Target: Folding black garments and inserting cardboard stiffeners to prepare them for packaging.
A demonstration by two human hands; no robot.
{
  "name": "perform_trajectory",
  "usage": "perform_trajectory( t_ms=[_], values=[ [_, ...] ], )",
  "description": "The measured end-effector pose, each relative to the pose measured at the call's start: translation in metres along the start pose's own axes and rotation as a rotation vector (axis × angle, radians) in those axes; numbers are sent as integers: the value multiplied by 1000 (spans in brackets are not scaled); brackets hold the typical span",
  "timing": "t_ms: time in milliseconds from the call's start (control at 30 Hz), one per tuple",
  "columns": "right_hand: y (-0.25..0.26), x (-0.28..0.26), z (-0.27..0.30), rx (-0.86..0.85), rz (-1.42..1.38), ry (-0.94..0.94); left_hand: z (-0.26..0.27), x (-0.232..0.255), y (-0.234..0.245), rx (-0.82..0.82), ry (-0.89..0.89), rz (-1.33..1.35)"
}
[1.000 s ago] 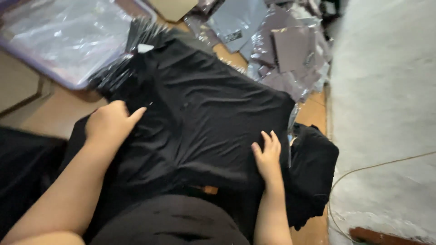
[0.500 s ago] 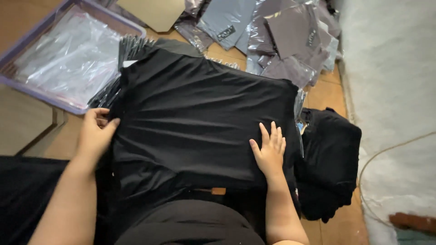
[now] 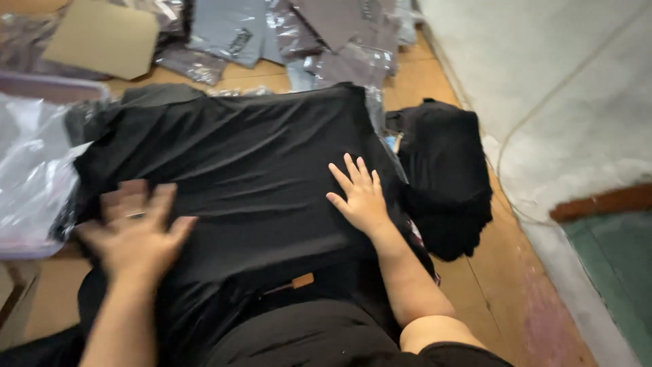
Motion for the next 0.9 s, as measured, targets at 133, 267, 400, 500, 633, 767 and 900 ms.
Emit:
perform_trajectory(
  t_ms=[133,267,400,500,633,767,900],
  values=[
    [23,56,26,86,122,-229,17,-125,-29,140,289,9],
    [13,141,74,87,0,-604,57,-281,-146,318,491,202],
    [34,102,95,-126,-580,-757,76,-115,7,389,-37,675],
    [24,80,86,-254,-552,-659,73,-33,59,445,-21,226],
    [19,71,80,-198,-256,-664,52,28,51,289,-119,139],
    [34,95,96,-89,-135,-701,41,12,-20,78,-35,-37],
    [14,116,113,-108,-76,-712,52,8,-36,-96,32,-24]
  ],
)
Point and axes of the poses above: each hand's wrist, its own z-axis away from the middle knuckle, its own y-axis out of the back of the hand, x = y × z, the point moved 4 cm from there along -z, towards the middle knuckle, and after that the axes turned 12 degrees about -x, right-handed, at the moved point
